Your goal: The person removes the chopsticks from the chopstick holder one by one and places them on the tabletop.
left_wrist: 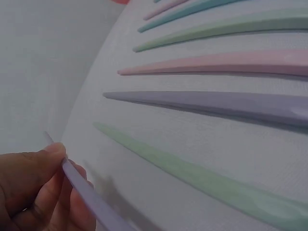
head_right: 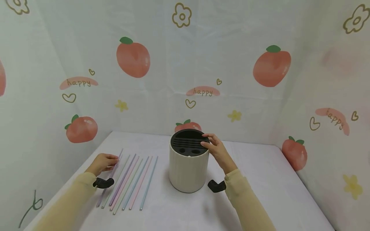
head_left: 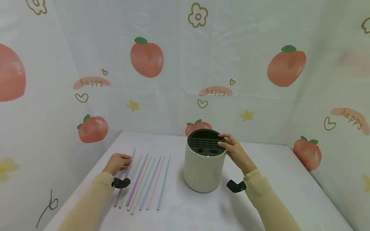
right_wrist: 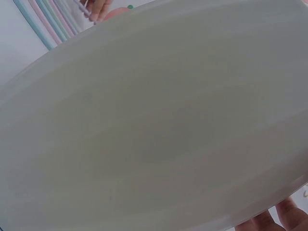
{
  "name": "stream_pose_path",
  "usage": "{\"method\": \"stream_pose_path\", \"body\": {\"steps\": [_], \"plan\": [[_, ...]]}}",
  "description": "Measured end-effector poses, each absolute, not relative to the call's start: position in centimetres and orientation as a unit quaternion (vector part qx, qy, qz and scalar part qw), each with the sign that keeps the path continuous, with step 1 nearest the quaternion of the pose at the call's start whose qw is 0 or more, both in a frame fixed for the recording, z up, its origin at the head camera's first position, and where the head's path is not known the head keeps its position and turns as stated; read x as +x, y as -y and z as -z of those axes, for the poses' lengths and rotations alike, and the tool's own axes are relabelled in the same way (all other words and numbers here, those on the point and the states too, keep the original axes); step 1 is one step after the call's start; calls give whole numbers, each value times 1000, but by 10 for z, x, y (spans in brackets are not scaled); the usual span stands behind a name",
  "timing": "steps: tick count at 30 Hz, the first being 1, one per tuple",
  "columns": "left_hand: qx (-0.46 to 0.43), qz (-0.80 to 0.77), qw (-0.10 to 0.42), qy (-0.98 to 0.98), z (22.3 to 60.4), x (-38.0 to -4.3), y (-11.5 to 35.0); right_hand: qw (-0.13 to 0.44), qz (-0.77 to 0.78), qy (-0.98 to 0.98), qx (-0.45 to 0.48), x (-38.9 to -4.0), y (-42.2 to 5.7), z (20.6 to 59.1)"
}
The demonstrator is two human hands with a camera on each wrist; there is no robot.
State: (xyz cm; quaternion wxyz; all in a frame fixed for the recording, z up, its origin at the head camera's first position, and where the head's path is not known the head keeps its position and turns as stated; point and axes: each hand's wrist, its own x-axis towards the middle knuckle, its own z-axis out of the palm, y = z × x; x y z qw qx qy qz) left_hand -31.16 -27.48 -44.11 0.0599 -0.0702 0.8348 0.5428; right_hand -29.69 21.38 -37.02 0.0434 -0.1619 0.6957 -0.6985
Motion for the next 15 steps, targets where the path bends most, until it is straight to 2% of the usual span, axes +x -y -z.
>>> {"method": "stream_pose_path", "body": {"steps": [7, 15], "plan": [[-91, -526, 52, -844, 461, -312, 268, 44, 701, -692, -168, -296, -214, 371], [-89, -482, 22, -871, 462, -315, 267, 44, 703, -690, -167, -296, -213, 370]]}}
